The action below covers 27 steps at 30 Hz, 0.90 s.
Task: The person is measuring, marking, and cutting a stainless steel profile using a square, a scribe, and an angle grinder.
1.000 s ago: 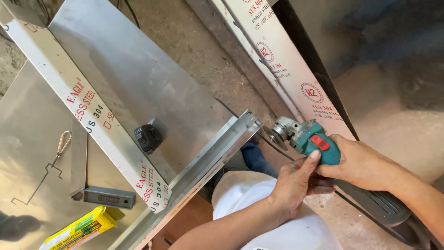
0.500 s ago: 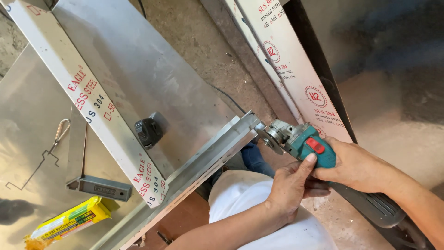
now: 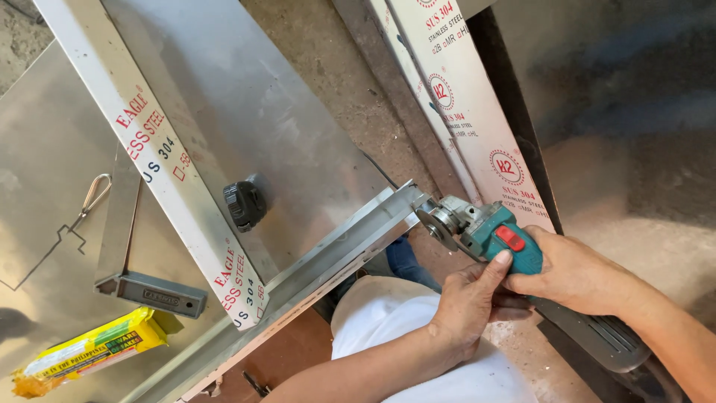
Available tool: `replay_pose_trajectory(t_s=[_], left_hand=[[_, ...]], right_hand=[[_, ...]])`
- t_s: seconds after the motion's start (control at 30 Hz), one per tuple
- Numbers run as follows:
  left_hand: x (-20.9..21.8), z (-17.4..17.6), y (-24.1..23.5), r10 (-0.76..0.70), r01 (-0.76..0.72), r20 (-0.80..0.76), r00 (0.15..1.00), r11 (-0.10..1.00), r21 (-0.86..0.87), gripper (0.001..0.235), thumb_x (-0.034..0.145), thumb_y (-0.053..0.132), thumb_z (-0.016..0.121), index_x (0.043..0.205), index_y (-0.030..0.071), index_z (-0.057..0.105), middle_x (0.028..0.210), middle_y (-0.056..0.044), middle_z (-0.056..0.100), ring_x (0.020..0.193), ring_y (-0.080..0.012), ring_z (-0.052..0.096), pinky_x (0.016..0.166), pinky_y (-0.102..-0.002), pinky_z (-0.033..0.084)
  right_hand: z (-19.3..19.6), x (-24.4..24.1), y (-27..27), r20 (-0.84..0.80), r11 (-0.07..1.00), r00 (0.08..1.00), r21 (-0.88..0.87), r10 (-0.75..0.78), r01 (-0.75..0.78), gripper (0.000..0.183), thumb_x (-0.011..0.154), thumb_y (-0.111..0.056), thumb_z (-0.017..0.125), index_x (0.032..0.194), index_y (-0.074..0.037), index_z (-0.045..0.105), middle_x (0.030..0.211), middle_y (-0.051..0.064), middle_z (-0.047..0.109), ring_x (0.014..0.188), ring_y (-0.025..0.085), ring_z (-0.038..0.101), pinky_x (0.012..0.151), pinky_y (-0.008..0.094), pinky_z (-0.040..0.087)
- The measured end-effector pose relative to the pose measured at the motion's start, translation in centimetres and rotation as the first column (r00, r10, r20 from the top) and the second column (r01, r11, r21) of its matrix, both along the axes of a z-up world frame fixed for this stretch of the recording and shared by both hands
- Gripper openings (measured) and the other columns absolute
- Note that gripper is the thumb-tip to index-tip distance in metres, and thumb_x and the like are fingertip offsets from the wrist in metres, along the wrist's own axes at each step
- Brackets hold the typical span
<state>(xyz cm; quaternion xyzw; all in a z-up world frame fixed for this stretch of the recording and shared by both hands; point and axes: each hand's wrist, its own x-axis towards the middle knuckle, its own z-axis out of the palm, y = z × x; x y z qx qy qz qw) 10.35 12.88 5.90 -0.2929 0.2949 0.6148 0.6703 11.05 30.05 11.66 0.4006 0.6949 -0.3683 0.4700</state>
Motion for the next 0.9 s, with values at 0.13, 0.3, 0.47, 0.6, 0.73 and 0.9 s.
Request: replay_pose_trajectory(t_s=[0.13,0.3,0.47,0.6,0.73,0.9], left_hand=[[0.04,-0.20,0.07,0.012,-0.012,0.016,1.000,1.000,0.005,0.053,0.103,0.046,0.065,0.114,-0.006,0.064,0.096,-0.014,0.071,0.080,-0.0232,0.073,0.076,-0.033,0.065],[0.20,-0.41,0.17,0.029,-0.029,0.021,0.999,1.000,0.010,0.053,0.103,0.046,0.066,0.114,-0.006,0.064,0.097,-0.014,0.071,0.081,-0.0224,0.073,0.076,-0.032,0.064],[0.11,-0.18,0.17,0.012,-0.012,0.016,1.000,1.000,-0.001,0.054,0.103,0.046,0.066,0.114,-0.006,0.064,0.097,-0.015,0.071,0.083,-0.0226,0.073,0.078,-0.033,0.065],[0.31,-0.49,0.18,0.010,-0.010,0.028,1.000,1.000,0.006,0.052,0.102,0.048,0.065,0.116,-0.003,0.065,0.098,-0.013,0.072,0.084,-0.0214,0.072,0.078,-0.032,0.064],[0.63,-0.79,0.08,0.021,-0.022,0.022,1.000,0.999,0.030,0.053,0.104,0.047,0.065,0.115,-0.004,0.065,0.098,-0.013,0.071,0.085,-0.0211,0.072,0.080,-0.033,0.064],[0.56,-0.71,0.00,0.015,-0.015,0.016,1.000,1.000,0.021,0.053,0.103,0.047,0.065,0.114,-0.005,0.065,0.099,-0.013,0.071,0.086,-0.0213,0.072,0.081,-0.033,0.064]], right_hand=[[0.50,-0.86,-0.24,0.080,0.999,0.996,0.000,-0.040,0.040,0.061,0.076,-0.035,0.088,0.123,-0.009,0.060,0.099,0.012,0.073,0.087,0.022,0.074,0.080,0.037,0.061],[0.12,-0.51,0.05,0.062,1.000,0.998,0.005,-0.016,0.016,0.058,0.075,-0.035,0.088,0.120,-0.008,0.062,0.098,0.012,0.074,0.087,0.021,0.074,0.082,0.036,0.059],[0.49,-0.93,-0.13,0.089,1.000,0.996,0.025,0.001,-0.003,0.058,0.075,-0.035,0.088,0.121,-0.010,0.062,0.098,0.012,0.073,0.087,0.022,0.074,0.082,0.036,0.059],[0.46,-0.77,-0.18,0.073,1.000,0.997,0.023,-0.005,0.004,0.055,0.075,-0.034,0.087,0.118,-0.009,0.062,0.097,0.012,0.074,0.087,0.022,0.075,0.082,0.037,0.060],[0.43,-0.63,-0.31,0.065,0.999,0.998,0.044,0.007,-0.010,0.057,0.074,-0.034,0.089,0.118,-0.009,0.062,0.098,0.012,0.074,0.090,0.023,0.073,0.083,0.037,0.059],[0.49,-0.48,-0.45,0.041,0.999,0.999,0.051,0.010,-0.012,0.059,0.073,-0.035,0.090,0.117,-0.009,0.062,0.100,0.012,0.074,0.093,0.024,0.071,0.086,0.036,0.058]])
